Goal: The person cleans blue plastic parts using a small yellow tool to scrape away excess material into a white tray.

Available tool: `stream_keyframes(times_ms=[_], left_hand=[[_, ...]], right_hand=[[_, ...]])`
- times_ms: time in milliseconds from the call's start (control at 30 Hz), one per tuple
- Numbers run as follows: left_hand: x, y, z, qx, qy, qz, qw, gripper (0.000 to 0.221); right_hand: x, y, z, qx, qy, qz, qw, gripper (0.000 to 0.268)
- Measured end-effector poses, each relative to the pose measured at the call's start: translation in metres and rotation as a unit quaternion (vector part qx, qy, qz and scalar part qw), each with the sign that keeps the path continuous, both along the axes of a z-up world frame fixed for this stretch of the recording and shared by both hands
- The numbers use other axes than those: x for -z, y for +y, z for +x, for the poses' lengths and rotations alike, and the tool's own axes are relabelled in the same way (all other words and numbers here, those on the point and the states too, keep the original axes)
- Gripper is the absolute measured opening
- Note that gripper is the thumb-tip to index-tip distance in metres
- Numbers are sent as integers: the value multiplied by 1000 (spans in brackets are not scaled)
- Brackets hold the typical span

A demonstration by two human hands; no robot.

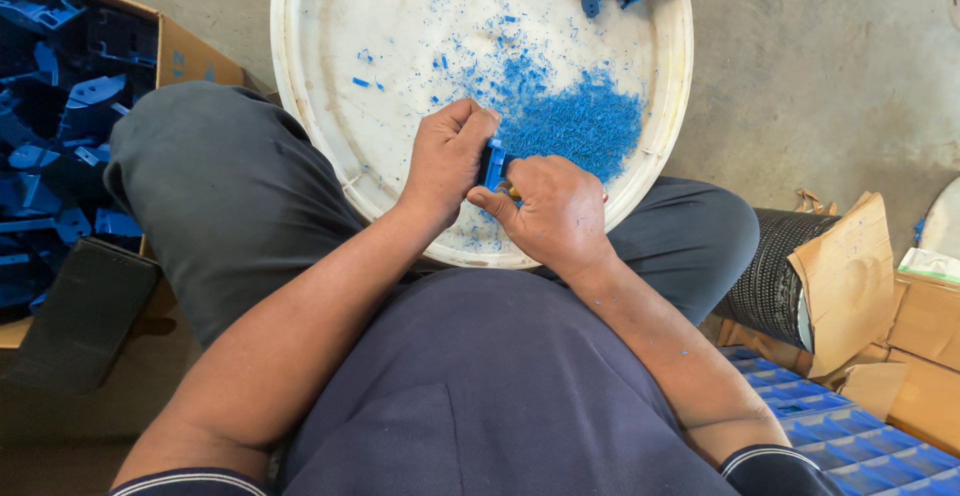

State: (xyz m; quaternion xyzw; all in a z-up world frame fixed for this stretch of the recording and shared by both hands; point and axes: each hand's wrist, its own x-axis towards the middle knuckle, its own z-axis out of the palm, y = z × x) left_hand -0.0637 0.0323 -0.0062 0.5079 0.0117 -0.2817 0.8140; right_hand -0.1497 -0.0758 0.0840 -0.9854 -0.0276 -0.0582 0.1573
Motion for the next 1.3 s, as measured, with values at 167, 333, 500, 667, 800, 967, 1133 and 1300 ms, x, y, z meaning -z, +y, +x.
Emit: stream_keyframes(times_ms=[167, 333, 500, 667, 800, 967, 1133, 1300], left_hand=[[-8, 1, 0, -6, 53, -30, 998, 28], [-20, 3, 2, 22, 140, 31, 989, 27], [-16, 6, 5, 17, -15, 33, 999, 30], [-8, 6, 1, 60, 27, -81, 995, 39], [-10, 6, -1, 75, 71, -133, 986, 33], [-17, 7, -1, 90, 96, -128, 983, 31], [-12, 5, -2, 90, 87, -130, 984, 32], [-1, 3, -6, 84, 88, -113, 986, 32]], right_hand=[[6, -1, -1, -3, -13, 21, 1000, 55], [15, -8, -5, 119, 44, 274, 953, 38], [17, -19, -4, 146, 48, 314, 937, 32], [9, -22, 2, 144, 47, 286, 946, 38], [0, -20, 4, 122, 31, 173, 977, 54], [-4, -21, 3, 104, 20, 92, 990, 61], [-1, -23, 3, 98, 43, 94, 990, 68], [2, -23, 2, 104, 40, 82, 990, 74]])
